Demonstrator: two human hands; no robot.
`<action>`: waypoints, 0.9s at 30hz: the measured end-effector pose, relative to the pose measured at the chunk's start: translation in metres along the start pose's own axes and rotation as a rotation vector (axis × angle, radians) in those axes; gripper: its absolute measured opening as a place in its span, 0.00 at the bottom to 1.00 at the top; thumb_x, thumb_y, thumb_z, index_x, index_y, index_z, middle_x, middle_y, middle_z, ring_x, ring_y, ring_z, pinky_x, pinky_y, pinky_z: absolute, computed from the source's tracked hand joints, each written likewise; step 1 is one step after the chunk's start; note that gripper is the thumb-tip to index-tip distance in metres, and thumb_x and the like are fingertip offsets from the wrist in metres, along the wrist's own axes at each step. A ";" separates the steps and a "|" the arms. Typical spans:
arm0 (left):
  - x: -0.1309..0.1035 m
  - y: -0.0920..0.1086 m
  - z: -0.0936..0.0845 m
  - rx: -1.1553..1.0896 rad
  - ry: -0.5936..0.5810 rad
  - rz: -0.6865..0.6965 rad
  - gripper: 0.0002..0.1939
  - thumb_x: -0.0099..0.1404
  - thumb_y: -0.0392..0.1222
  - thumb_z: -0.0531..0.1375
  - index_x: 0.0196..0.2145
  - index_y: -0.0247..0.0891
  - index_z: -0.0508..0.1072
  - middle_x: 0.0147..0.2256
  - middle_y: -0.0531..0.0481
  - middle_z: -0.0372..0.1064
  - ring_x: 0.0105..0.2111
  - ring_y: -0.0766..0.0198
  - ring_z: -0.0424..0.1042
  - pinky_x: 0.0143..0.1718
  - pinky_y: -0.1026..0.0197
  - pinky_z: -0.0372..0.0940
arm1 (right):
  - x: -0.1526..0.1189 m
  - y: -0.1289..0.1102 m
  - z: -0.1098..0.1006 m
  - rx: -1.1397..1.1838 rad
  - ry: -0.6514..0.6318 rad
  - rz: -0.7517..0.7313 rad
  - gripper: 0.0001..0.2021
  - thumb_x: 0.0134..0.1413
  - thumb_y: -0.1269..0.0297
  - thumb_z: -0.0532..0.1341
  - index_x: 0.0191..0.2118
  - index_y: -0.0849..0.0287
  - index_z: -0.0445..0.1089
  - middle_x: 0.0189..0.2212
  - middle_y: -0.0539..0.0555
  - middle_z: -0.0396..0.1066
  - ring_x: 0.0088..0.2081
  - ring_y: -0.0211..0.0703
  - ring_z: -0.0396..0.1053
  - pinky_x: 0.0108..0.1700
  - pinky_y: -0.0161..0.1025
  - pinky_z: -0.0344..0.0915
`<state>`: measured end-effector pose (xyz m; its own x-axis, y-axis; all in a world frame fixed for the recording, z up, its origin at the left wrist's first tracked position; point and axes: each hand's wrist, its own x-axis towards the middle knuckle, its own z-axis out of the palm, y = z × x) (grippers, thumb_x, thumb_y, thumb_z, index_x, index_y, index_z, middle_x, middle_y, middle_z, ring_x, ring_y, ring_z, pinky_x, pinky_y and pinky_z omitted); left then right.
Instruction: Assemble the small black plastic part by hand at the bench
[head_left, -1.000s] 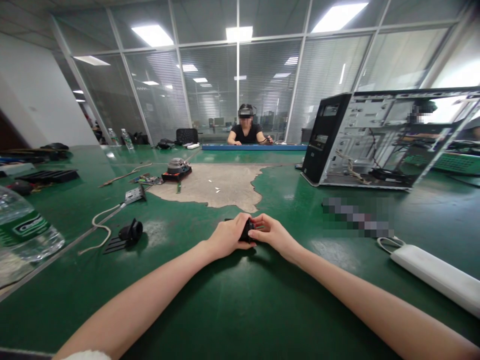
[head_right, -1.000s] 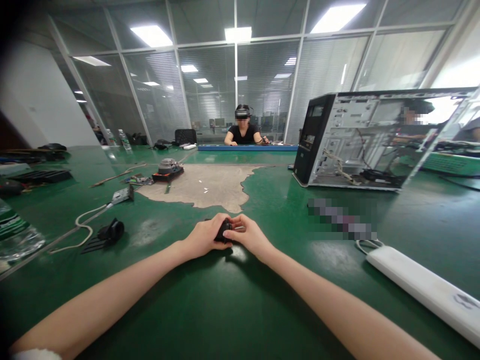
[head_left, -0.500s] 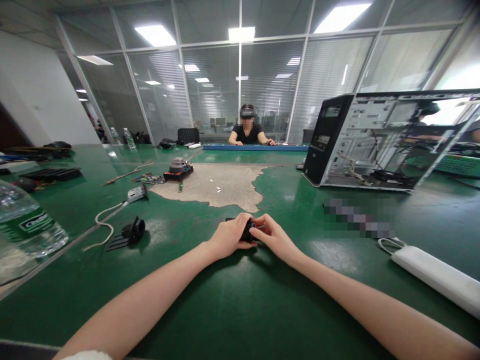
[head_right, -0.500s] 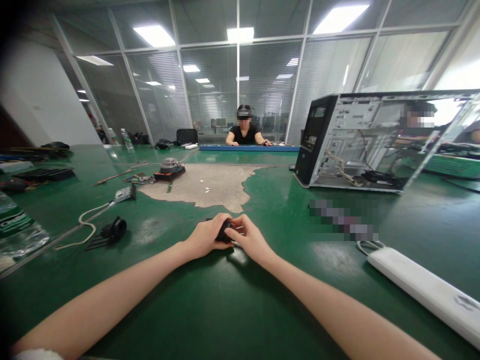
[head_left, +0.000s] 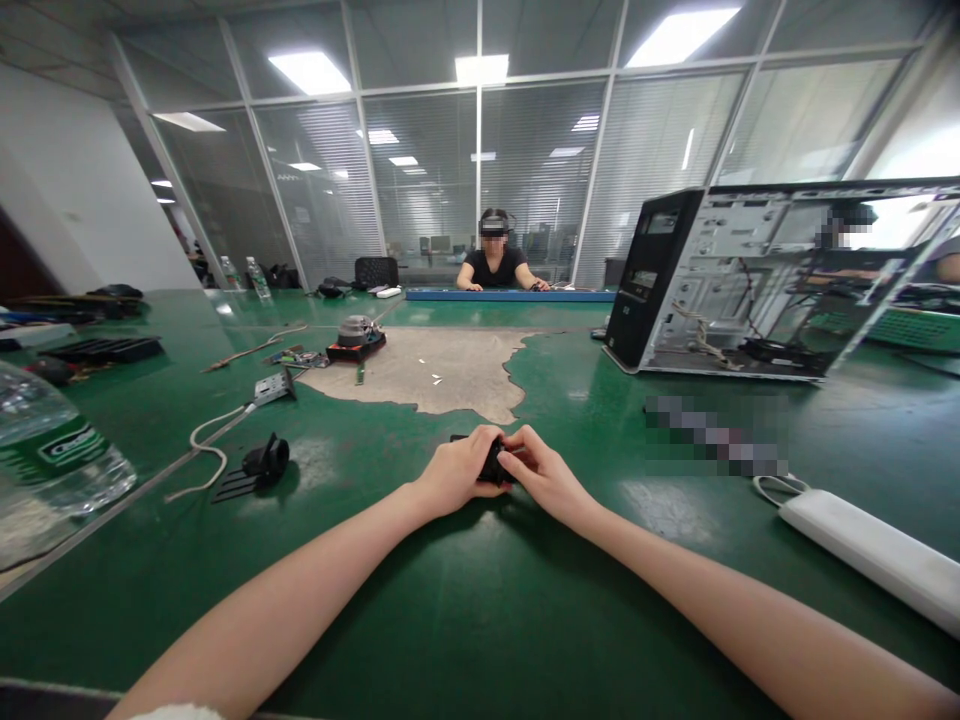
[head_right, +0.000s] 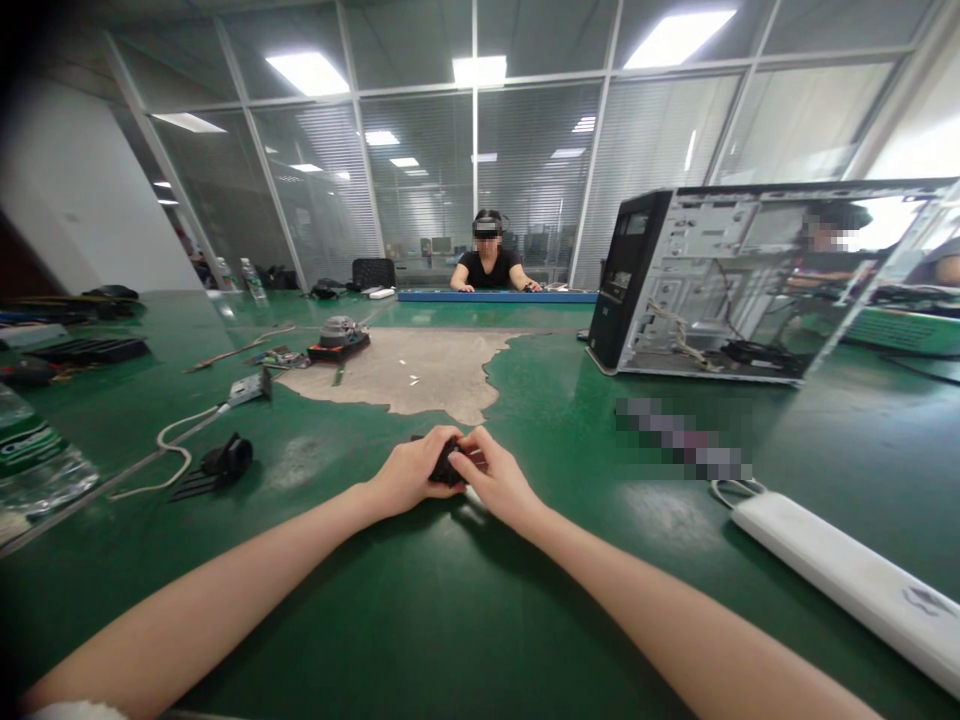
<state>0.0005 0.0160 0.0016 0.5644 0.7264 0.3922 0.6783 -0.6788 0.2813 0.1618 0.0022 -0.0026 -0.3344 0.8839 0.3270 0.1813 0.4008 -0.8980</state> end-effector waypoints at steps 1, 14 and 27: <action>0.000 0.000 0.000 -0.003 -0.001 -0.002 0.31 0.50 0.50 0.60 0.48 0.41 0.52 0.46 0.46 0.59 0.40 0.56 0.67 0.38 0.56 0.62 | 0.001 0.002 0.000 0.010 0.012 0.013 0.07 0.51 0.61 0.55 0.34 0.57 0.58 0.30 0.48 0.64 0.30 0.36 0.65 0.32 0.35 0.65; 0.001 0.001 -0.003 0.004 -0.014 -0.015 0.28 0.51 0.46 0.60 0.47 0.41 0.52 0.45 0.47 0.60 0.38 0.57 0.68 0.36 0.58 0.62 | -0.003 -0.005 0.001 0.007 -0.007 -0.015 0.07 0.51 0.61 0.55 0.35 0.57 0.58 0.32 0.50 0.63 0.33 0.38 0.66 0.33 0.36 0.66; 0.003 0.004 -0.006 -0.022 -0.032 -0.034 0.29 0.50 0.44 0.61 0.47 0.42 0.53 0.45 0.48 0.60 0.38 0.57 0.67 0.36 0.58 0.62 | -0.003 -0.006 -0.002 0.096 -0.034 0.003 0.10 0.47 0.62 0.59 0.36 0.56 0.58 0.33 0.50 0.64 0.38 0.39 0.66 0.37 0.37 0.67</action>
<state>0.0017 0.0151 0.0092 0.5564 0.7518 0.3538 0.6868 -0.6558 0.3134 0.1639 -0.0028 0.0025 -0.3658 0.8756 0.3154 0.0932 0.3717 -0.9237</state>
